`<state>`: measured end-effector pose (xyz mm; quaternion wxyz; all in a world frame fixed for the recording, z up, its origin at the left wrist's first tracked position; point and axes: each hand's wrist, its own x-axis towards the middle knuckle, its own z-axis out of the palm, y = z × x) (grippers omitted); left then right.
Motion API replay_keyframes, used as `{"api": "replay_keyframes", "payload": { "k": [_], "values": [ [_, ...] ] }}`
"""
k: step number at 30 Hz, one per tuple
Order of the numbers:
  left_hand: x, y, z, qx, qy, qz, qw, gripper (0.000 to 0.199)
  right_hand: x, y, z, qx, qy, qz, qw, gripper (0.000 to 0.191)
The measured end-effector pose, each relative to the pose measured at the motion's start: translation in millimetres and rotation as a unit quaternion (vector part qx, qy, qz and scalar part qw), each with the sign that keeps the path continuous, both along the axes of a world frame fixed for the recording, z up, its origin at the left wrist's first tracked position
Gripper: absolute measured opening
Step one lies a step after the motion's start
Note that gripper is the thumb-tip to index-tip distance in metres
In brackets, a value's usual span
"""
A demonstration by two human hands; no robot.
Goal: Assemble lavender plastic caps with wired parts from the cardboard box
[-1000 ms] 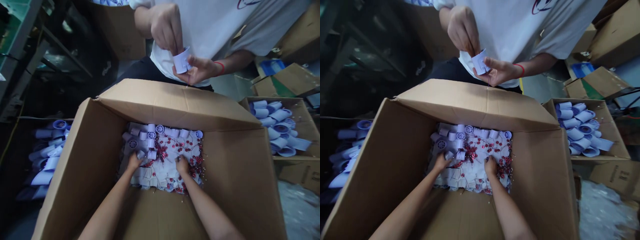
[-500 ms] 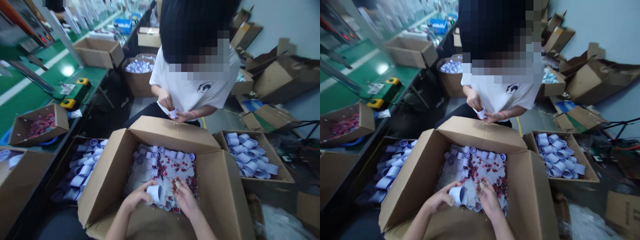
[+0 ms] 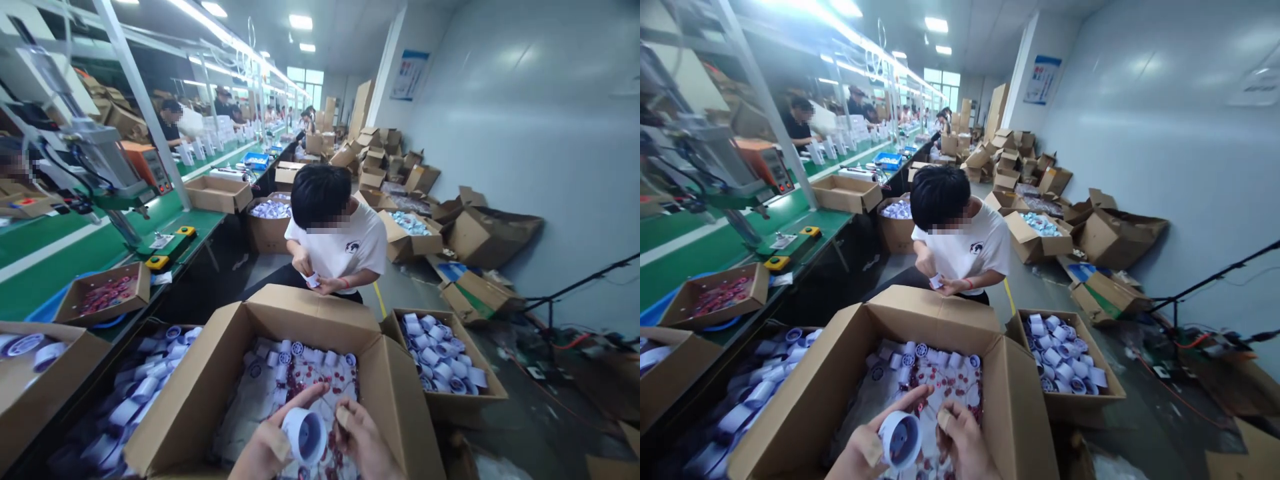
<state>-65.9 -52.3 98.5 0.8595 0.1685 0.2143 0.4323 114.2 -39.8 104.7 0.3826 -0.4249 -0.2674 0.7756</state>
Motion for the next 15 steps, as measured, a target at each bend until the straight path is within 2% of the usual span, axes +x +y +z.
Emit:
{"api": "replay_keyframes", "payload": {
  "k": [3,5,11,15],
  "values": [
    [5.6,-3.9,10.7,0.003,0.007,0.011,1.000,0.093,11.0,-5.2,7.7,0.071,-0.072,0.023,0.995,0.044],
    [11.4,-7.2,14.9,0.001,0.000,0.020,1.000,0.091,18.2,-9.5,17.0,0.108,-0.084,0.031,0.990,0.040],
    [32.1,-11.4,21.3,0.012,-0.086,0.028,0.996,0.083,36.8,-22.7,52.7,0.106,0.005,0.049,0.993,0.038],
    [44.4,-9.9,24.9,0.079,-0.178,-0.012,0.981,0.081,43.3,-23.8,61.0,0.128,0.108,0.043,0.985,0.037]
  ]
}}
